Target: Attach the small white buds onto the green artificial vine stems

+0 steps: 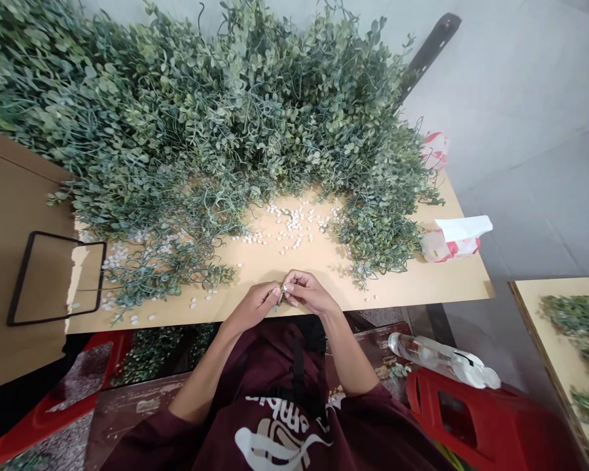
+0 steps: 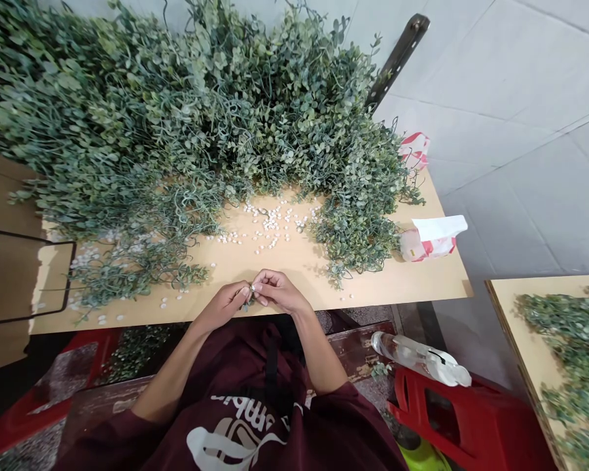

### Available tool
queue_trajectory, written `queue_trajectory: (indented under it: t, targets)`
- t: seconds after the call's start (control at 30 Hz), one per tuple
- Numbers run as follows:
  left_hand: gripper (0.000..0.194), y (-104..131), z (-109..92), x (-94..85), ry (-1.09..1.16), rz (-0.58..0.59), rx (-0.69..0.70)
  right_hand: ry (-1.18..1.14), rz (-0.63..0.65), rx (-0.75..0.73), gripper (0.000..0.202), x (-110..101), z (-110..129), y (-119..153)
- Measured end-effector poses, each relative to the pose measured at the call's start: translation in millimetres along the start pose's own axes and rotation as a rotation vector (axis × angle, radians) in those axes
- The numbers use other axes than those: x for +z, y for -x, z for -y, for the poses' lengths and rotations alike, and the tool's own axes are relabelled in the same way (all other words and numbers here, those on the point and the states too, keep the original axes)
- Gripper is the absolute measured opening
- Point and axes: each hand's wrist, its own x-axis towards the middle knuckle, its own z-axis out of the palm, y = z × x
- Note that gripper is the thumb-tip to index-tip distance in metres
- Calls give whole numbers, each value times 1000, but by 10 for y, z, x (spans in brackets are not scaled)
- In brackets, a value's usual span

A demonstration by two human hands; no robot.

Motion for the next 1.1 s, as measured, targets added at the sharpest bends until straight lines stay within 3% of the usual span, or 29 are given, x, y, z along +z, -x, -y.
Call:
queue_trajectory:
  t: [0.57, 0.7, 0.93, 1.1]
  targets:
    - [39, -12, -2, 29, 13, -34, -35, 50, -39, -40, 28, 10, -74, -6]
    - [41, -16, -10, 41, 59, -71, -50, 67, -99, -114, 29, 25, -104, -3]
    - [44, -6, 3, 47, 28, -111, -56, 373, -301, -313, 20, 160, -189, 79]
    - [43, -7, 4, 49, -20, -107, -39, 628, -236, -332, 21, 181, 55, 171]
